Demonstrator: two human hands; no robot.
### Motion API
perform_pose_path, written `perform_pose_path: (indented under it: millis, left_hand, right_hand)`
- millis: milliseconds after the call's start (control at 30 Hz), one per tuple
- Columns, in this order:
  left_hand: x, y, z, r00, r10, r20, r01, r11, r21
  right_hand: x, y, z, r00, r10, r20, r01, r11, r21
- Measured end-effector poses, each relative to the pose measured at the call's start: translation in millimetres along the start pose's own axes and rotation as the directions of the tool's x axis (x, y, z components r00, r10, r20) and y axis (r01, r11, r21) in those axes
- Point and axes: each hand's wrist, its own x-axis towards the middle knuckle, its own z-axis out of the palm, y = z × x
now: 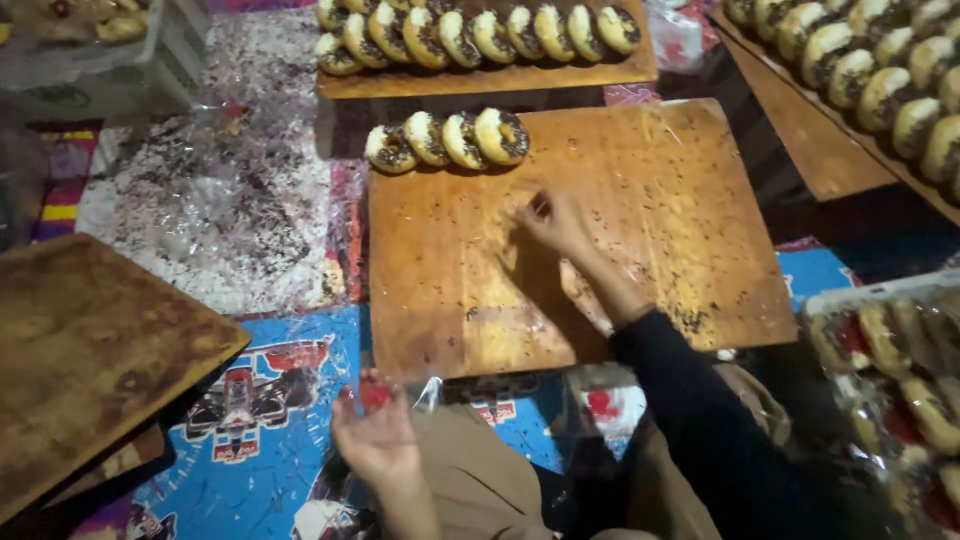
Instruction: The person sits on the floor and individually wraps small pastries in clear plastic bags. They pick each pastry from a wooden board, place it into a bag, and set the packaged item aside.
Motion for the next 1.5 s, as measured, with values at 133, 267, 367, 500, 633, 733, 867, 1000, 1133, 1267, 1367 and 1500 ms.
perform_pose_path:
  millis: [133,267,367,500,633,733,867,1000,1133,1267,1367,1500]
  left_hand:
    - [-19.7,11.0,-7.5,0.989,-0.026,-0.147,0.03,0.999,0.024]
    - [-25.5,3.0,-11.9,0.973,-0.099,-0.208,0.092,0.995,-0.045]
    - [-27.0,17.4,-22.0,0.983,-0.092,-0.162,0.095,0.995,0.008]
    - [-30.7,35.7,-30.5,0.991,-0.056,-0.121,0.061,0.997,0.043]
    - [-46.6,30.5,-29.5,0.992,-0.069,-0.105,0.076,0.995,0.063]
    - [-63.2,14.9,-22.3,0.984,-0.146,-0.101,0.156,0.983,0.093]
    - [-84.1,-13.0,-7.8,0.962,-0.259,-0.088,0.26,0.965,0.008]
    - [-101.9,-38.6,15.3,0.944,-0.264,-0.199,0.252,0.964,-0.088]
    - [-89.6,-57.4,49.4,0.933,-0.338,-0.122,0.314,0.933,-0.175]
    - [-71.1,-69.1,62.8,0.927,-0.342,-0.151,0.3,0.921,-0.248]
    - [-68.1,-86.1,61.0,0.929,-0.319,-0.186,0.263,0.925,-0.273]
    - [-87.5,-124.0,48.5,0.952,-0.301,0.064,0.306,0.909,-0.283]
  right_hand:
    - [94.7,25.1,27.2,0.987,0.003,-0.163,-0.052,0.955,-0.294]
    - [104.8,11.2,28.2,0.978,-0.088,-0.188,0.013,0.929,-0.369]
    - [67.2,14.5,-3.0,0.964,-0.257,-0.072,0.195,0.862,-0.468]
    - [-9.8,43.2,-81.4,0.918,-0.333,0.216,0.397,0.778,-0.488]
    - [-89.9,60.2,-158.0,0.97,-0.149,0.191,0.228,0.825,-0.517]
    - [-136.2,53.6,-170.9,0.96,-0.275,-0.06,0.236,0.903,-0.358]
    - [-155.7,44.0,-125.6,0.95,-0.241,-0.197,0.168,0.93,-0.326]
    - [-133.9,38.1,-69.4,0.931,-0.229,-0.283,0.033,0.828,-0.56]
    - [-122.1,5.0,-47.0,0.937,-0.268,-0.223,0.129,0.86,-0.494]
    - [-181.1,-52.2,-53.4,0.918,-0.279,-0.283,0.316,0.944,0.095]
    - [-262.5,-91.6,-71.7,0.979,-0.109,-0.171,0.199,0.677,0.709]
    - [-340.3,-126.4,-83.1,0.961,-0.071,-0.268,0.202,0.84,0.503]
